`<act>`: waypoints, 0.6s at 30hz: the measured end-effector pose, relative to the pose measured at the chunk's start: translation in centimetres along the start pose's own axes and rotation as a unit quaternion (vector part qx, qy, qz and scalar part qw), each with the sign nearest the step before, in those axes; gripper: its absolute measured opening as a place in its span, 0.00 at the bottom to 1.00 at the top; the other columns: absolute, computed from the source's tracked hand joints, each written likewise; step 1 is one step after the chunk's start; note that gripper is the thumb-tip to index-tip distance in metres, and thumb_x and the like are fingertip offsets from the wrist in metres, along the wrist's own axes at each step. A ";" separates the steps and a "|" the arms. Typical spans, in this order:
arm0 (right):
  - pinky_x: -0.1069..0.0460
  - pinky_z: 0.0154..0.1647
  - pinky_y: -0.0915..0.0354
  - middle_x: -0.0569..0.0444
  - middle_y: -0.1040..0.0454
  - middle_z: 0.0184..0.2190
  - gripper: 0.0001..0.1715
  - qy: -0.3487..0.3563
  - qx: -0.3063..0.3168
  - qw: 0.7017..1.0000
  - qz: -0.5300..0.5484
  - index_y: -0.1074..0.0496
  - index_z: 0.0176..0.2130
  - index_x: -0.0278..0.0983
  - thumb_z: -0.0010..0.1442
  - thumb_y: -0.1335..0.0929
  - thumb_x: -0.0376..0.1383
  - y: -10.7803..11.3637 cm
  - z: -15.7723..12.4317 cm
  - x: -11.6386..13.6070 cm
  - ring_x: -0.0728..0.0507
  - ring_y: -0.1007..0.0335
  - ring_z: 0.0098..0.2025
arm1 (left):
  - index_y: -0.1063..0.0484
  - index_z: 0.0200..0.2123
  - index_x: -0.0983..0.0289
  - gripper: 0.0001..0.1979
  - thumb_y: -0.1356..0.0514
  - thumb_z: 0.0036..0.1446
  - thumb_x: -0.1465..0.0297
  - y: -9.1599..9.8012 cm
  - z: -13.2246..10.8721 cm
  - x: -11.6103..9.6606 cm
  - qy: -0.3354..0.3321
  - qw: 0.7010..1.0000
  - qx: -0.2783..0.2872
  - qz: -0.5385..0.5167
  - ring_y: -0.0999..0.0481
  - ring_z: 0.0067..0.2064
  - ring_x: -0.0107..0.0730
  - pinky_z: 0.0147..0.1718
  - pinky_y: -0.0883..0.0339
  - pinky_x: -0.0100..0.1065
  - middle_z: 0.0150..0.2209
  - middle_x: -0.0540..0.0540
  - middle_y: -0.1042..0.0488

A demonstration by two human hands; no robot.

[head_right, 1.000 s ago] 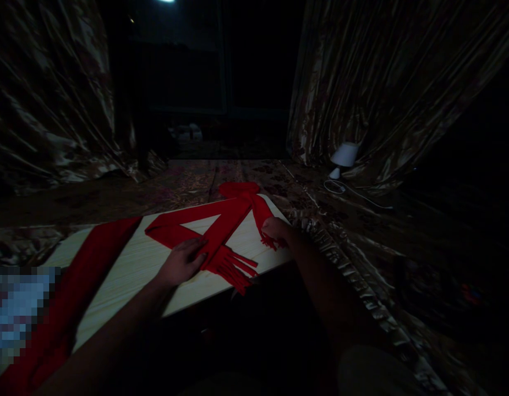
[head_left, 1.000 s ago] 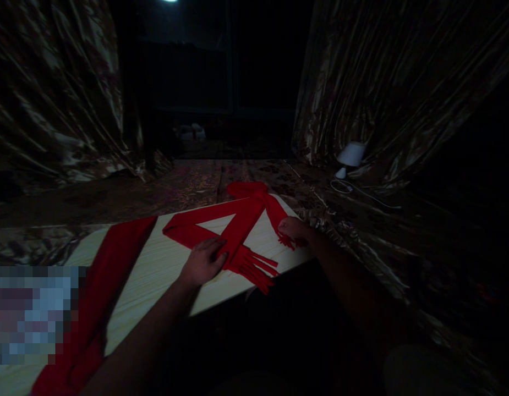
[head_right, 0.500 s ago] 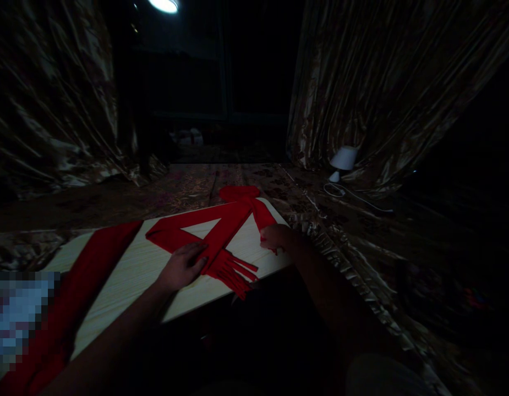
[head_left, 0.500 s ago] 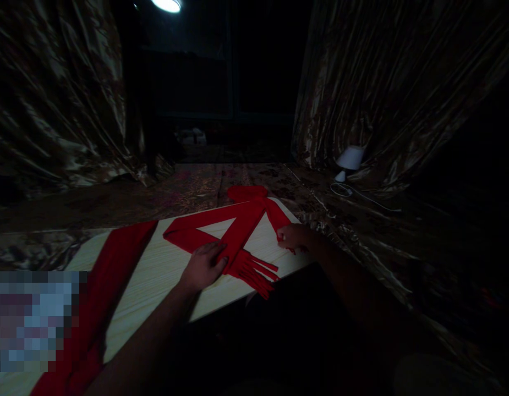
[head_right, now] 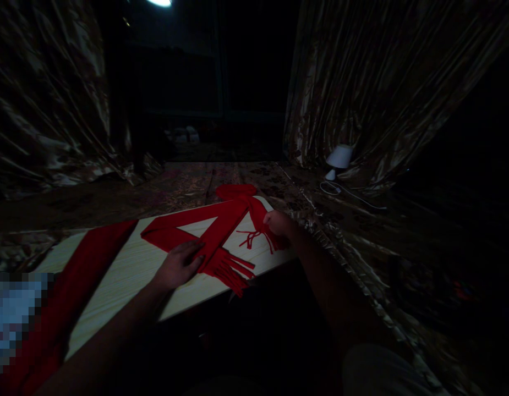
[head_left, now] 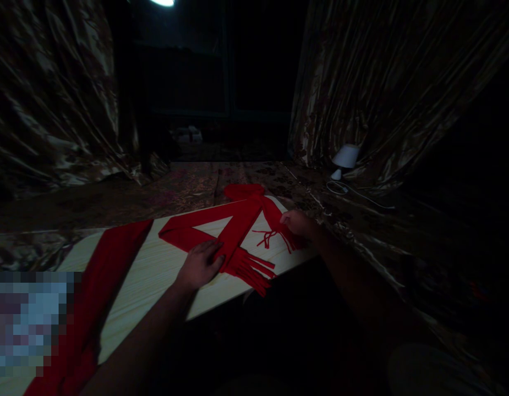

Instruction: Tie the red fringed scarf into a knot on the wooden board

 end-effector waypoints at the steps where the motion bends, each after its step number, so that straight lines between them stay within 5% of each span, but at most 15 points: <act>1: 0.55 0.39 0.35 0.51 0.19 0.36 0.13 0.006 0.003 1.000 -0.006 0.20 0.35 0.36 0.56 0.34 0.26 -0.4 -0.1 0.1 0.46 0.26 0.37 | 0.24 0.55 0.63 0.24 0.44 0.64 0.57 0.0 0.0 0.0 -0.001 1.000 0.000 0.001 0.24 0.56 0.49 0.58 0.31 0.49 0.54 0.63 0.23; 5: 0.53 0.44 0.35 0.49 0.19 0.41 0.16 0.041 0.020 0.998 -0.052 0.19 0.39 0.36 0.57 0.35 0.25 -2.3 -0.6 1.1 0.44 0.25 0.41 | 0.24 0.55 0.63 0.23 0.45 0.64 0.57 -0.2 0.0 0.0 -0.013 1.000 0.005 0.012 0.24 0.56 0.48 0.57 0.30 0.49 0.54 0.63 0.23; 9: 0.52 0.49 0.36 0.48 0.21 0.44 0.24 0.147 0.027 0.984 -0.095 0.20 0.46 0.37 0.51 0.34 0.22 -3.8 -1.0 3.4 0.43 0.27 0.47 | 0.25 0.56 0.62 0.23 0.46 0.65 0.56 -0.3 -0.1 0.1 -0.014 1.000 -0.003 0.025 0.24 0.56 0.48 0.57 0.30 0.50 0.54 0.62 0.23; 14: 0.48 0.55 0.38 0.48 0.21 0.43 0.14 0.205 0.035 0.973 -0.096 0.20 0.27 0.36 0.47 0.32 0.21 -4.1 -1.4 4.4 0.41 0.28 0.49 | 0.25 0.56 0.61 0.23 0.46 0.65 0.56 -0.4 -0.2 0.3 -0.014 1.000 0.000 0.015 0.24 0.55 0.47 0.57 0.30 0.49 0.54 0.61 0.23; 18: 0.46 0.57 0.38 0.49 0.21 0.48 0.16 0.206 -0.012 0.975 -0.082 0.19 0.28 0.39 0.46 0.32 0.21 -2.8 -1.5 3.8 0.37 0.31 0.54 | 0.24 0.56 0.62 0.23 0.46 0.65 0.56 -0.4 -0.2 0.3 -0.009 1.000 -0.002 0.016 0.24 0.56 0.48 0.58 0.31 0.49 0.53 0.61 0.22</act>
Point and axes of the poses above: each hand's wrist, its own z-axis towards the middle knuckle, its own y-axis out of the back of the hand, x = y × z, the point moved 8 cm from there along z, towards the middle knuckle
